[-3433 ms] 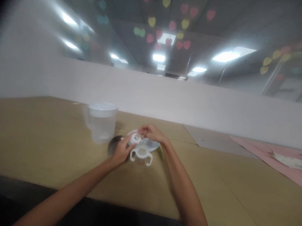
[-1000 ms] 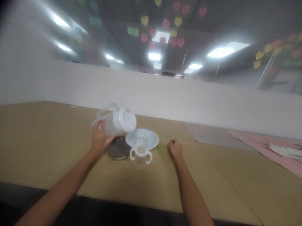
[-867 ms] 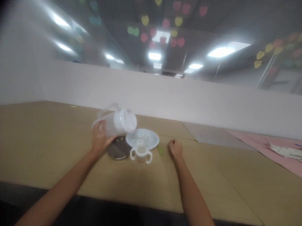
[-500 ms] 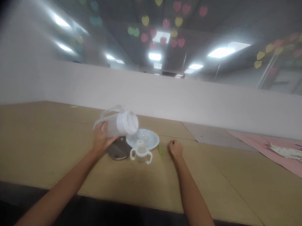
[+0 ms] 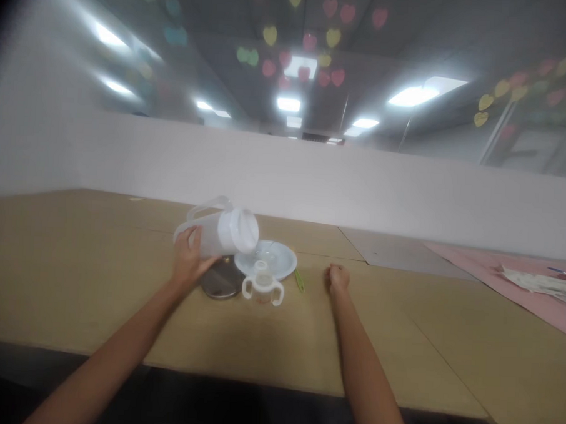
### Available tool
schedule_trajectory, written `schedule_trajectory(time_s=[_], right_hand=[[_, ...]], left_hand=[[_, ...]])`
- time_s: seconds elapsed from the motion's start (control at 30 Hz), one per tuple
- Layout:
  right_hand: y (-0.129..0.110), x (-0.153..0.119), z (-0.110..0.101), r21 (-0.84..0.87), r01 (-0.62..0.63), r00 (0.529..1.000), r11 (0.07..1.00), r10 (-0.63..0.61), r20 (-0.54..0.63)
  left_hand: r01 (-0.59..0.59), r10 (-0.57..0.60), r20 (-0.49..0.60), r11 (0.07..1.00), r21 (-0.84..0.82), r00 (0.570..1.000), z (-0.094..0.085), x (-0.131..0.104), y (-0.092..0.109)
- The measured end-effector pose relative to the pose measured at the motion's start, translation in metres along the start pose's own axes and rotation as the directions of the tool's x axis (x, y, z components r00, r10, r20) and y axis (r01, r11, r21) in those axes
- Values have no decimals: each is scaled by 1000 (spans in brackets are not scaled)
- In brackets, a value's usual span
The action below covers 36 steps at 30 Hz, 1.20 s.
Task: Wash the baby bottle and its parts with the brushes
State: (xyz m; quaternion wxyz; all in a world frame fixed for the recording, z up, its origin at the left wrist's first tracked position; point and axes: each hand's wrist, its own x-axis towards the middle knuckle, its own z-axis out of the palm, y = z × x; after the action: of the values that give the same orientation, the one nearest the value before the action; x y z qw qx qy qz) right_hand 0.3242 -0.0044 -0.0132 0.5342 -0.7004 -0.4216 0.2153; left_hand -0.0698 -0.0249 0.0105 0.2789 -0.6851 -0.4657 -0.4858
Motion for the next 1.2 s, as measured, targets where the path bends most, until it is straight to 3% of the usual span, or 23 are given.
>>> schedule_trajectory(time_s=[0.13, 0.3, 1.0, 1.2], right_hand=[[-1, 1, 1, 107, -146, 986, 984, 153, -60], [3, 4, 3, 200, -196, 975, 960, 213, -65], [7, 10, 5, 281, -230, 966, 932, 253, -49], [7, 10, 4, 293, -237, 964, 926, 261, -46]], left_hand=[[-16, 16, 14, 1000, 15, 1000, 0, 0, 1], [-45, 45, 7, 998, 34, 999, -1, -1, 1], [-58, 59, -15, 997, 43, 998, 1, -1, 0], [-28, 26, -43, 998, -47, 999, 0, -1, 4]])
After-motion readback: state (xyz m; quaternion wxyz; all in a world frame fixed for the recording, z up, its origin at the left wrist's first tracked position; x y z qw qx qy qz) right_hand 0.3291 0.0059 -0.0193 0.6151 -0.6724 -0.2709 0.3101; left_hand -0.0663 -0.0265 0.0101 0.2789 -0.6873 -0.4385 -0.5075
